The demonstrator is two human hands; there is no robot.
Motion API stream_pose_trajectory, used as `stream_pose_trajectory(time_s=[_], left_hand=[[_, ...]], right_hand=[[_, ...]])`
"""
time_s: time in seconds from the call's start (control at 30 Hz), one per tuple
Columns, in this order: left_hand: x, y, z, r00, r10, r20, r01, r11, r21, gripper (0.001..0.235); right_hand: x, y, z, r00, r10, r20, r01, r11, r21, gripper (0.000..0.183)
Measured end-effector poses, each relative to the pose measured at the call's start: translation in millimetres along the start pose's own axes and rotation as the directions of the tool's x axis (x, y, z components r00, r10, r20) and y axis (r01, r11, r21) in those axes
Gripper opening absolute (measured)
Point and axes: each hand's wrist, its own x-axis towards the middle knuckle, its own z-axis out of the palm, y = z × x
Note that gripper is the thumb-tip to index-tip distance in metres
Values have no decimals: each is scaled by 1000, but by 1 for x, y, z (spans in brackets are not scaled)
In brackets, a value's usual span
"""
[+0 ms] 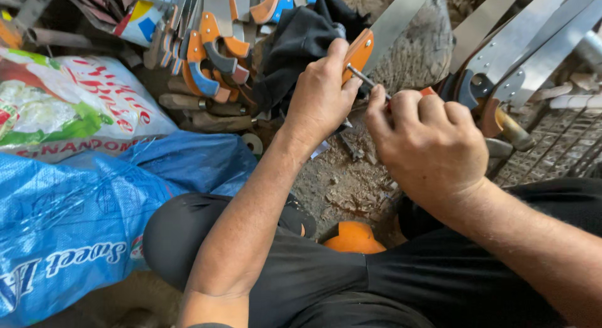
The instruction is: The person assembles hand saws by attaching orange plastic handles to metal blades using a screwdriver. They tighten screws, wipe the blades with a cloth, and place the finished saws aside.
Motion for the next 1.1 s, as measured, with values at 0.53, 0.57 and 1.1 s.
stream_pose_trajectory(time_s=[0.53,0.57,1.1], left_hand=[[-2,5,7,999,7,-39,-4,998,65,39],[-4,4,9,999,8,-40,-5,997,71,40],[-17,-16,-3,974,-194,114,213,626,-750,51]], right_hand=[[-13,24,31,814,269,515,-575,494,652,26],[-15,24,34,769,275,578,-636,423,646,27],[-29,39,23,737,298,607,-676,334,657,32]])
